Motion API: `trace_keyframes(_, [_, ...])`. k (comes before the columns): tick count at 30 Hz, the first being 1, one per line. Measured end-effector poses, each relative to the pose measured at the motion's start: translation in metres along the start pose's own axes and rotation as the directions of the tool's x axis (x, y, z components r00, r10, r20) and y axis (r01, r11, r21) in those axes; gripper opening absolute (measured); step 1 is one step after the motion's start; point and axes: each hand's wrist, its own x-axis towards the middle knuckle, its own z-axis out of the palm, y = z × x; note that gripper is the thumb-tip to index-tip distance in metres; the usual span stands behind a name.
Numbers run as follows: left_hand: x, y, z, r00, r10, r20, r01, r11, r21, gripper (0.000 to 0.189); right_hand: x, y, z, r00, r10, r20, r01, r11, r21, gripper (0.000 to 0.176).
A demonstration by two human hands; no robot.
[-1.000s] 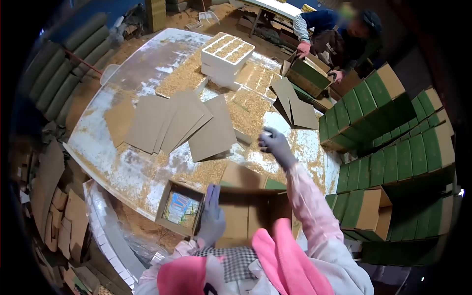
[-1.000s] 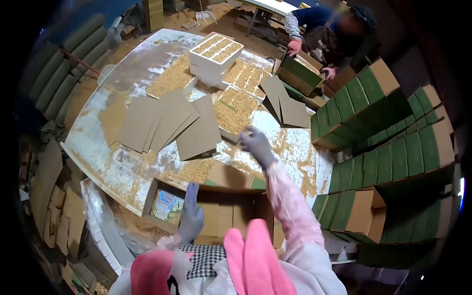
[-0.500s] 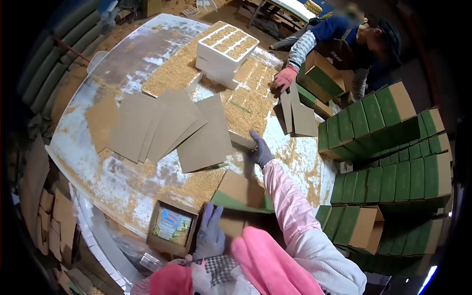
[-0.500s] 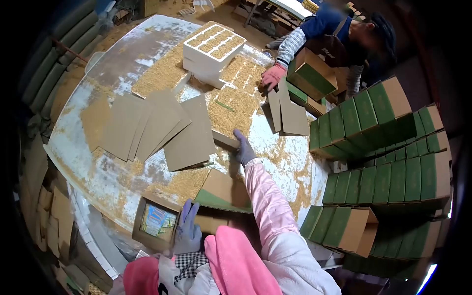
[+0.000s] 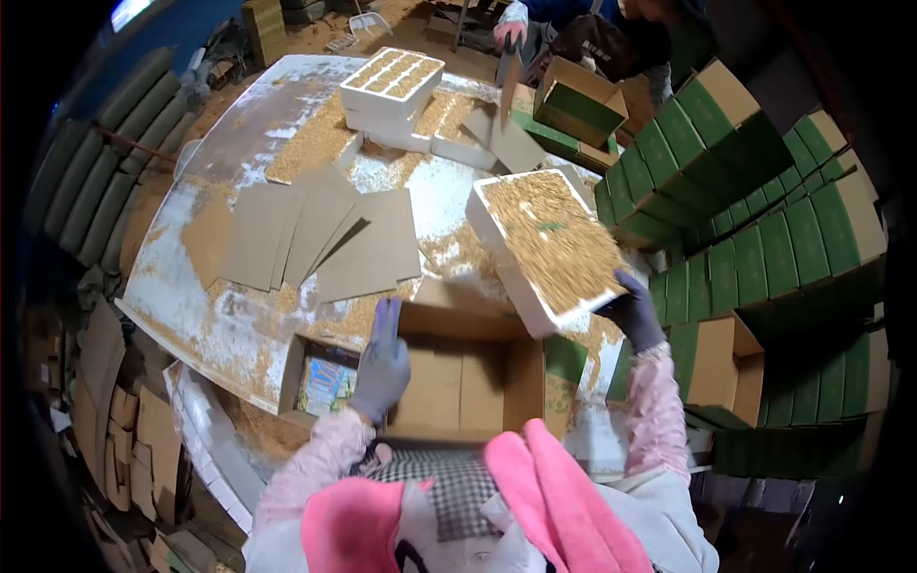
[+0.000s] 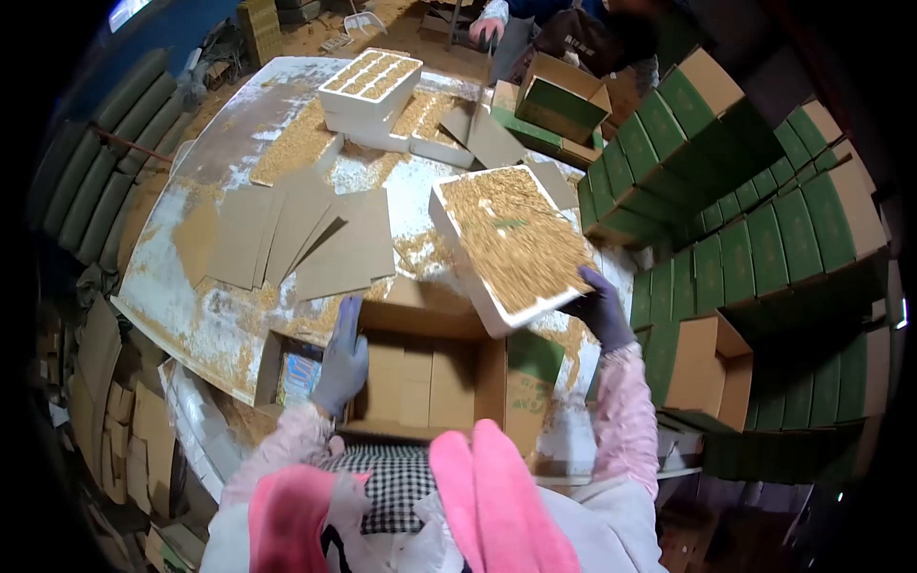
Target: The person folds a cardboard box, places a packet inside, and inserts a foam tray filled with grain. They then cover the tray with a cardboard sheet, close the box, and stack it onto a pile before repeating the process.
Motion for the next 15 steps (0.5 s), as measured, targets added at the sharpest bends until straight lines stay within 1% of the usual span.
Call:
trace_keyframes(1, [0.009, -0.004, 0.005, 0.999, 0.035, 0.020, -0.035, 0.999, -0.001, 0.063, -0.031, -0.005, 0.003, 0.999, -0.036, -0.030, 0.036, 0.999, -0.001, 0.044])
trace_keyframes(2, [0.020, -0.015, 0.014, 0.997, 0.080, 0.013, -0.079, 0.997, -0.015, 0.060, -0.051, -0.005, -0.011, 0.995, -0.089, -0.044, 0.085, 0.994, -0.074, 0.042])
trace_keyframes(3, [0.030, -0.022, 0.020, 0.992, 0.126, 0.002, -0.126, 0.992, -0.027, 0.058, -0.070, -0.005, -0.028, 0.994, -0.104, 0.041, 0.109, 0.983, -0.145, 0.040])
trace_keyframes(4, [0.039, -0.017, 0.017, 0.997, 0.075, 0.026, -0.071, 0.989, -0.132, 0.057, -0.095, -0.011, -0.011, 0.994, -0.083, 0.067, 0.095, 0.976, -0.198, 0.037])
trace_keyframes(5, [0.048, -0.009, 0.013, 0.998, 0.027, 0.056, -0.013, 0.972, -0.234, 0.055, -0.090, 0.008, -0.076, 0.961, -0.236, 0.145, 0.267, 0.930, -0.253, 0.026])
trace_keyframes(6, [0.050, -0.005, 0.011, 0.996, -0.017, 0.089, 0.046, 0.942, -0.331, 0.054, -0.101, 0.015, -0.082, 0.899, -0.338, 0.279, 0.436, 0.749, -0.499, 0.022])
trace_keyframes(7, [0.048, -0.004, 0.010, 0.992, -0.030, 0.123, 0.077, 0.912, -0.402, 0.054, -0.107, 0.013, -0.059, 0.873, -0.302, 0.384, 0.487, 0.597, -0.638, 0.020])
trace_keyframes(8, [0.046, -0.005, 0.009, 0.987, -0.039, 0.157, 0.110, 0.875, -0.471, 0.053, -0.114, 0.011, -0.036, 0.835, -0.262, 0.485, 0.551, 0.404, -0.730, 0.019])
trace_keyframes(9, [0.044, -0.009, 0.009, 0.980, -0.046, 0.195, 0.146, 0.830, -0.539, 0.053, -0.120, 0.009, -0.012, 0.786, -0.219, 0.578, 0.616, 0.205, -0.760, 0.018])
trace_keyframes(11, [0.031, -0.011, 0.007, 0.974, 0.154, 0.165, -0.042, 0.843, -0.536, 0.054, -0.118, 0.015, 0.013, 0.881, -0.064, 0.468, 0.459, 0.347, -0.818, 0.022])
trace_keyframes(12, [0.027, -0.010, 0.003, 0.970, 0.134, 0.204, -0.002, 0.841, -0.542, 0.055, -0.112, 0.015, 0.031, 0.930, 0.034, 0.367, 0.309, 0.472, -0.826, 0.030])
trace_keyframes(13, [0.025, -0.007, -0.002, 0.963, 0.112, 0.244, 0.041, 0.837, -0.546, 0.056, -0.107, 0.016, 0.052, 0.957, 0.131, 0.258, 0.140, 0.569, -0.810, 0.040])
trace_keyframes(14, [0.023, -0.008, 0.000, 0.954, 0.147, 0.260, 0.015, 0.846, -0.533, 0.056, -0.103, 0.014, 0.090, 0.962, 0.238, 0.135, -0.037, 0.602, -0.797, 0.045])
trace_keyframes(15, [0.023, -0.009, 0.000, 0.945, 0.177, 0.275, -0.009, 0.854, -0.520, 0.056, -0.096, 0.011, 0.114, 0.936, 0.351, 0.019, -0.213, 0.612, -0.762, 0.051])
